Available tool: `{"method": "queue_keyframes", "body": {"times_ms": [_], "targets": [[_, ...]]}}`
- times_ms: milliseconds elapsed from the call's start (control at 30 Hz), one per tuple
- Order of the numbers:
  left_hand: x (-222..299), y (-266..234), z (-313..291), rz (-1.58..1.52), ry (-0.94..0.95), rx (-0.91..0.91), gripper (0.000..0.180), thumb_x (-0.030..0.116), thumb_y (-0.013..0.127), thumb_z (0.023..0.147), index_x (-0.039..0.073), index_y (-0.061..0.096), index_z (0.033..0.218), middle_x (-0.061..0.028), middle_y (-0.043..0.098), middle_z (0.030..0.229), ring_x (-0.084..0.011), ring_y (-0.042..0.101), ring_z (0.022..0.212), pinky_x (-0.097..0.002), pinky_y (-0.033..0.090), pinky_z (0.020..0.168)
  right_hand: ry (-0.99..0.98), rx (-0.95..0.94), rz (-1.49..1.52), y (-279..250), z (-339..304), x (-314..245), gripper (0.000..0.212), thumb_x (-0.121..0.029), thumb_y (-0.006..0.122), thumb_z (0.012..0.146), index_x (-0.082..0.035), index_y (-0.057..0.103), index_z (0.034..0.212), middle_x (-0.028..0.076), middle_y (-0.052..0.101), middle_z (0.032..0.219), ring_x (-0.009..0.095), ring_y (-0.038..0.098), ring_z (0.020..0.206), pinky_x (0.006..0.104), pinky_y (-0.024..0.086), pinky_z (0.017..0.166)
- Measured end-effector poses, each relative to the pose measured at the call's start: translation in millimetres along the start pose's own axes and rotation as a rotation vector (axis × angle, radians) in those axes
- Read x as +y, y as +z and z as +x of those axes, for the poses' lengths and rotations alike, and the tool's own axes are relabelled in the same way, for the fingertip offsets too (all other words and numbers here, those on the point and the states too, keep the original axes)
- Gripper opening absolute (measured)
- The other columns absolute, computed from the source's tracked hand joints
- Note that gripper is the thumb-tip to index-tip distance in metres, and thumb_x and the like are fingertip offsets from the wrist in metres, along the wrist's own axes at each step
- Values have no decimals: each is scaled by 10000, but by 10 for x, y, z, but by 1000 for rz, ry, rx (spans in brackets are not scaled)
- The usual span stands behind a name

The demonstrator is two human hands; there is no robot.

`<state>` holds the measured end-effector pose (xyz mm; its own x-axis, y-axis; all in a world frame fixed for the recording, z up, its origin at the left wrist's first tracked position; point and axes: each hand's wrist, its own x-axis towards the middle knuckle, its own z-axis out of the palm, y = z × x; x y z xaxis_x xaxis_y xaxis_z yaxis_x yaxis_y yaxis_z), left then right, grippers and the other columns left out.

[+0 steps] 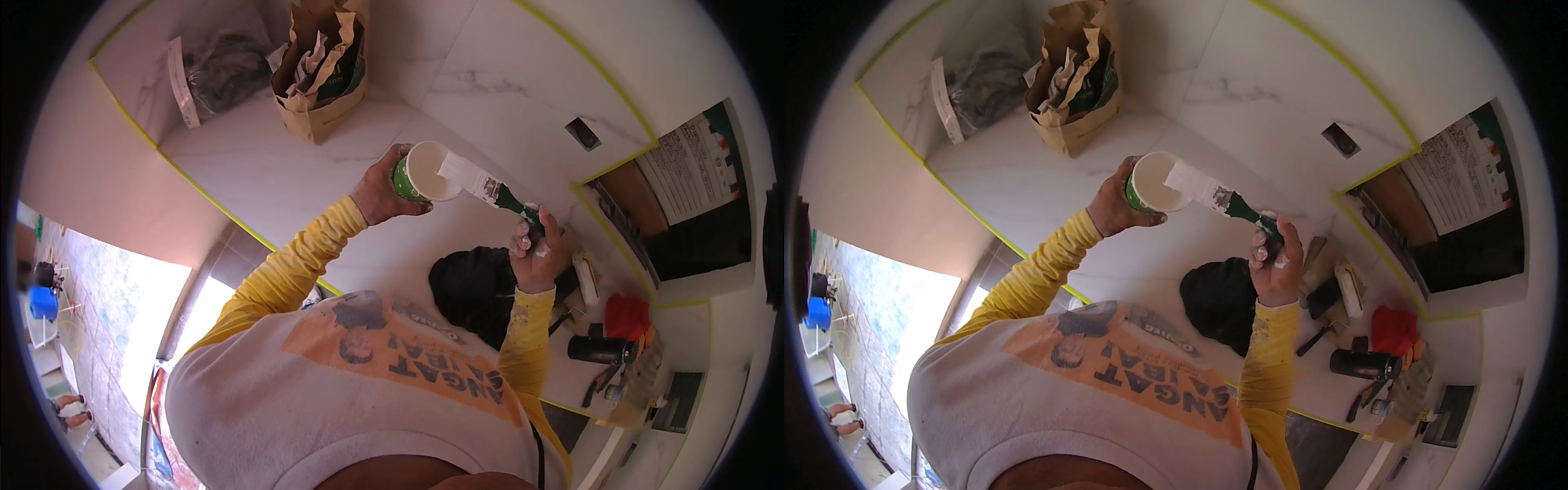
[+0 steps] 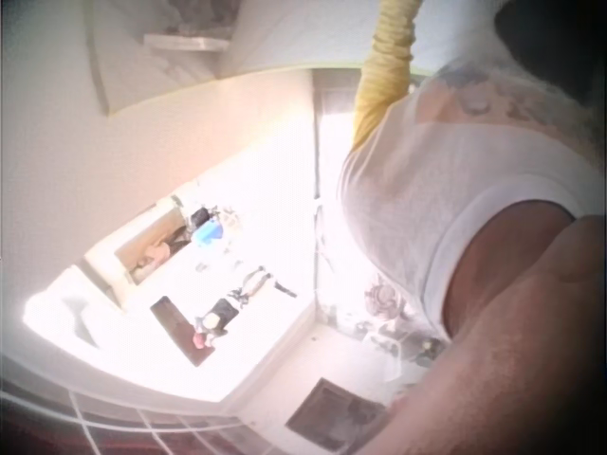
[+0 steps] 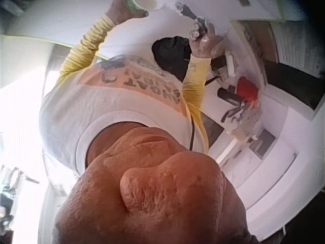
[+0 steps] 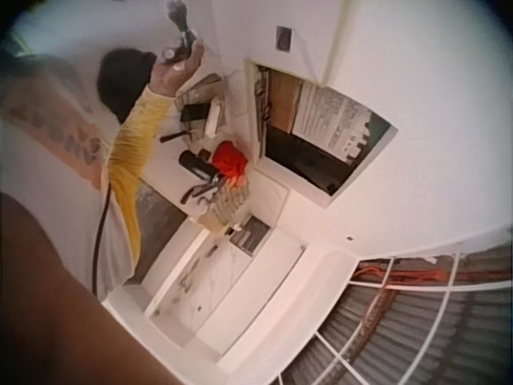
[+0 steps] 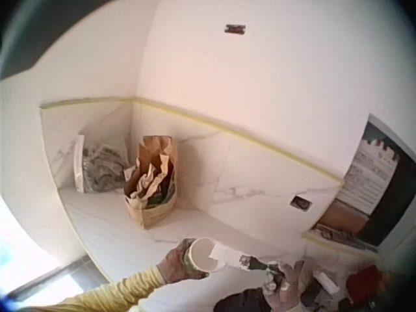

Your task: The person paints the upper edge of a wall using a small brush and a paper cup of paint. They repeatedly dip the brush into the cup and apply paint along a taped line on the wall. The person also briefly uses a sanding block on the wall surface.

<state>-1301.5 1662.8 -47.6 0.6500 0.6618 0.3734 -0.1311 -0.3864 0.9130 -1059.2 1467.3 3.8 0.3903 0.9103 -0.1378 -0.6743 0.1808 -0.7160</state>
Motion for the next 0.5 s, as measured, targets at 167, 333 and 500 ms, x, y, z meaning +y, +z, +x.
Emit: {"method": "queue_keyframes", "body": {"times_ms": [167, 333, 500], "targets": [[108, 11, 86, 64, -17, 31, 902, 223, 920, 633, 52, 408, 1355, -127, 609, 1237, -253, 600, 1155, -374, 488, 1000, 211, -211, 606, -170, 50, 534, 436, -363, 490, 1043, 53, 620, 1061, 143, 668, 791, 158, 652, 628, 265, 551, 528], [276, 57, 251, 166, -88, 33, 935, 246, 925, 633, 56, 384, 1372, -121, 608, 1244, -246, 600, 1157, -368, 486, 1000, 205, -295, 919, -38, 12, 810, 483, -367, 503, 1042, 109, 582, 1071, 151, 660, 914, 198, 682, 787, 287, 599, 703], [540, 248, 520, -46, -50, 45, 962, 247, 930, 622, 40, 373, 1378, -107, 607, 1235, -221, 589, 1147, -354, 490, 983, 116, -400, 1022, 258, 111, 645, 411, -311, 561, 1021, 85, 559, 1129, 138, 642, 1012, 195, 673, 917, 308, 591, 808]]}}
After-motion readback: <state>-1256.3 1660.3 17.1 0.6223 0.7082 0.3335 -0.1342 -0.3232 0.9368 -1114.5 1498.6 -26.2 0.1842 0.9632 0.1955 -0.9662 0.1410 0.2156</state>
